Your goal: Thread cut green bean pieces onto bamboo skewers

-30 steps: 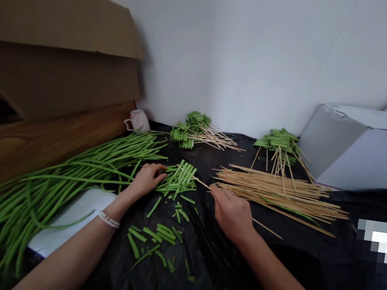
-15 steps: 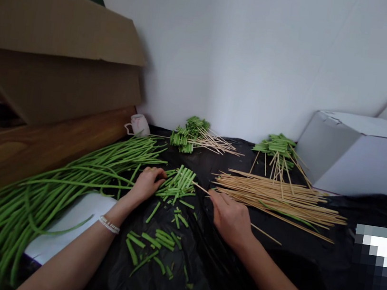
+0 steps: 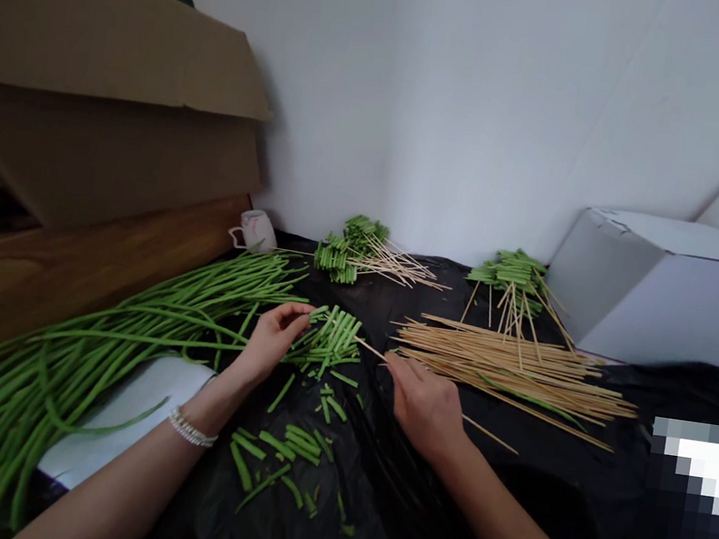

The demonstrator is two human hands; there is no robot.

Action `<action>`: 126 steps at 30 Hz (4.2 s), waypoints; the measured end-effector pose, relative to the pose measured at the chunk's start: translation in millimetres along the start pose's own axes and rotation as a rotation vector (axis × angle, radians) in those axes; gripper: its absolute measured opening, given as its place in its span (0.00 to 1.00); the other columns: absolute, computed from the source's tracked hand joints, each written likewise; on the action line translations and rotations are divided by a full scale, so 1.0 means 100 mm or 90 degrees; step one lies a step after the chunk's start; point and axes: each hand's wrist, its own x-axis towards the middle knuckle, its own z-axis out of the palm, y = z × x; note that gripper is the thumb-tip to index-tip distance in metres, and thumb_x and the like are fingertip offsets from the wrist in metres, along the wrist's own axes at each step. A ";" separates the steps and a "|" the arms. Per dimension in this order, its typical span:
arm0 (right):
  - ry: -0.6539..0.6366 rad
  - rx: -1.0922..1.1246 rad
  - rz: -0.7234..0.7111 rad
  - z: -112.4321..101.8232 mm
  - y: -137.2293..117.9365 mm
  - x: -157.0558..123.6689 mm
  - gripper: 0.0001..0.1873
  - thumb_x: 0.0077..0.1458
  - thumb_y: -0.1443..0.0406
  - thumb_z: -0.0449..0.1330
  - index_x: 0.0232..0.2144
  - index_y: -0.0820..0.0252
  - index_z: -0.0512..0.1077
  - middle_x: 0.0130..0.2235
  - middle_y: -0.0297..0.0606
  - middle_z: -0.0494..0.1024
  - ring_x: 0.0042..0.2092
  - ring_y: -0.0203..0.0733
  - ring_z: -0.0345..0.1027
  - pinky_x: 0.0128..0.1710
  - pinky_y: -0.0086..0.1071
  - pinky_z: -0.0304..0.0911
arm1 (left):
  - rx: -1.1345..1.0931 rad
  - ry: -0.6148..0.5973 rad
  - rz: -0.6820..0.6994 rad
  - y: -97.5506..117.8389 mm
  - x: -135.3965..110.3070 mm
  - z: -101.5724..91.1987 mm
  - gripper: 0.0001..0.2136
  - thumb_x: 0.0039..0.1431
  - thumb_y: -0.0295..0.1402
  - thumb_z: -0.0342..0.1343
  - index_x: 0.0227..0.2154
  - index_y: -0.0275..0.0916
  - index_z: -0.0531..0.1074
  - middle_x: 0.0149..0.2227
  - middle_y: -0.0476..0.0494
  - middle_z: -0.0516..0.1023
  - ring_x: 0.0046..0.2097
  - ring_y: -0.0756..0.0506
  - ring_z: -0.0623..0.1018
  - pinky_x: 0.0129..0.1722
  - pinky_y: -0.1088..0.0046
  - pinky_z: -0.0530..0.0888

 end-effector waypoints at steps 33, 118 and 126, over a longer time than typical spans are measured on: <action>-0.006 -0.024 -0.013 -0.04 0.02 0.00 0.15 0.61 0.70 0.50 0.46 0.61 0.74 0.41 0.40 0.80 0.38 0.38 0.75 0.37 0.28 0.68 | -0.383 -0.086 -0.250 0.09 -0.12 0.10 0.14 0.40 0.35 0.71 0.31 0.35 0.79 0.30 0.46 0.79 0.32 0.53 0.74 0.34 0.79 0.69; 0.004 0.003 -0.006 0.01 0.03 -0.02 0.15 0.61 0.69 0.51 0.47 0.61 0.73 0.44 0.40 0.80 0.42 0.39 0.75 0.44 0.30 0.69 | 0.364 -0.340 -0.025 0.08 0.09 -0.49 0.12 0.43 0.41 0.63 0.26 0.36 0.76 0.24 0.49 0.75 0.26 0.50 0.70 0.26 0.75 0.62; 0.010 0.013 0.008 0.00 0.04 -0.01 0.14 0.62 0.68 0.51 0.47 0.61 0.72 0.44 0.40 0.80 0.43 0.39 0.75 0.45 0.31 0.68 | 0.477 -0.351 0.039 0.06 0.04 -0.40 0.10 0.43 0.38 0.63 0.29 0.40 0.79 0.30 0.48 0.78 0.30 0.48 0.72 0.29 0.74 0.63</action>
